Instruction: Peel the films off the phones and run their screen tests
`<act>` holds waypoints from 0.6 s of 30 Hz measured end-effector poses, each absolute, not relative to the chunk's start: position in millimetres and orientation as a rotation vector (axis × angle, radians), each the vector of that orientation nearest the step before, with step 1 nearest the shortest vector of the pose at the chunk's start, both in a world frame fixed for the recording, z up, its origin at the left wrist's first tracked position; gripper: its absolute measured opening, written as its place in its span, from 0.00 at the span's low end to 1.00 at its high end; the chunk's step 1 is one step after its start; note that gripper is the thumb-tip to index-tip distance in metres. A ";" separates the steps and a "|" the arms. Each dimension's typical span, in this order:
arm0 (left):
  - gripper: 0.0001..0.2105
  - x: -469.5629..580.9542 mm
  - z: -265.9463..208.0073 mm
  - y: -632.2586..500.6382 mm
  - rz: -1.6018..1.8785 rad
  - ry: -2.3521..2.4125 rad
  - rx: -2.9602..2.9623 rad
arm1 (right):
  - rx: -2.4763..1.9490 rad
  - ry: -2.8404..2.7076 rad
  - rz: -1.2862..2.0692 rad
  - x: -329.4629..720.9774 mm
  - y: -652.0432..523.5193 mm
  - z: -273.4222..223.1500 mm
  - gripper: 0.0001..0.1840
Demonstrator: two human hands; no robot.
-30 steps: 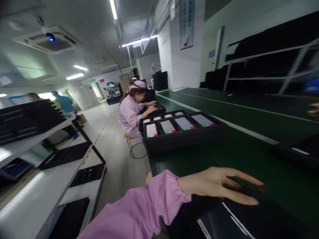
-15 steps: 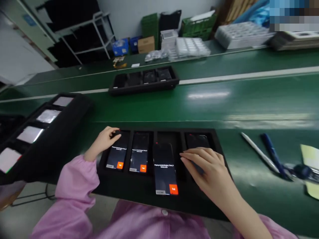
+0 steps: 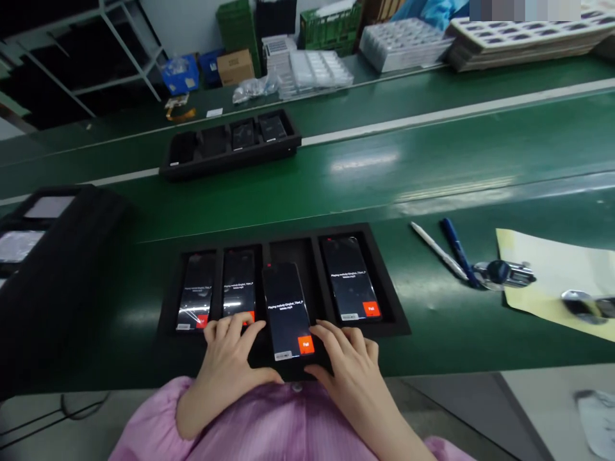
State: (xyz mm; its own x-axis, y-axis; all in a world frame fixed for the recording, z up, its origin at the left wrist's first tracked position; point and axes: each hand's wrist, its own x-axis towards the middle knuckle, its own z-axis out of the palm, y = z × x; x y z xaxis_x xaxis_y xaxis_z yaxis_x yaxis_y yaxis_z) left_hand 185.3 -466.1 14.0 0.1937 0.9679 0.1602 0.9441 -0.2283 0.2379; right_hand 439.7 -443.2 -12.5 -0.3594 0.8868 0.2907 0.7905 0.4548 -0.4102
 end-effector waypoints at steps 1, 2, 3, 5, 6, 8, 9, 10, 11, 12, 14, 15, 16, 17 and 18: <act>0.40 189.8 13.1 -463.9 0.423 1.930 2.335 | -1.403 -2.196 0.289 436.9 -442.7 -13.2 0.15; 0.36 192.9 13.2 -460.8 0.432 1.958 2.315 | -1.407 -2.157 0.297 433.9 -441.4 -13.5 0.13; 0.32 194.9 14.2 -457.2 0.445 1.985 2.302 | -1.413 -2.125 0.294 430.7 -439.6 -13.5 0.11; 0.24 196.9 16.5 -449.2 0.485 2.035 2.300 | -1.432 -2.074 0.258 425.0 -434.7 -12.6 0.11; 0.21 197.2 17.2 -445.3 0.510 2.063 2.308 | -1.441 -2.051 0.237 422.9 -432.3 -11.6 0.12; 0.16 196.7 16.8 -438.9 0.575 2.110 2.343 | -1.452 -2.010 0.198 421.0 -428.3 -8.2 0.14; 0.14 196.1 15.8 -436.5 0.603 2.121 2.361 | -1.449 -1.998 0.183 421.6 -427.0 -5.9 0.15; 0.13 195.4 14.4 -434.8 0.618 2.125 2.373 | -1.438 -1.991 0.171 423.4 -426.1 -3.5 0.15; 0.14 194.7 12.8 -433.6 0.621 2.130 2.377 | -1.423 -1.987 0.161 426.1 -425.3 -1.0 0.14; 0.17 194.0 11.3 -432.6 0.609 2.139 2.370 | -1.406 -1.984 0.149 429.7 -424.5 1.2 0.13; 0.27 193.2 9.1 -430.3 0.549 2.159 2.332 | -1.383 -1.972 0.122 438.7 -421.8 5.0 0.11; 0.32 193.2 8.6 -428.5 0.507 2.157 2.312 | -1.377 -1.961 0.107 443.4 -419.7 6.5 0.10; 0.35 193.5 8.7 -426.5 0.465 2.140 2.296 | -1.376 -1.947 0.091 448.0 -417.2 7.8 0.10; 0.36 194.1 9.0 -424.1 0.428 2.113 2.285 | -1.376 -1.931 0.076 452.2 -414.4 9.0 0.10; 0.35 194.8 9.7 -421.7 0.403 2.081 2.280 | -1.378 -1.915 0.064 456.0 -411.5 10.2 0.10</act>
State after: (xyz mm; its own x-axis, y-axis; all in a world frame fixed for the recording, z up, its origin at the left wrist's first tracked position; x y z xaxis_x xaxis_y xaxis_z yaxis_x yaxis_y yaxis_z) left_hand 194.8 -421.7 9.7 0.0732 0.9826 0.1706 0.9752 -0.1063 0.1940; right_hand 456.0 -411.5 10.2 -0.1273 0.8293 0.5442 0.7911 0.4158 -0.4486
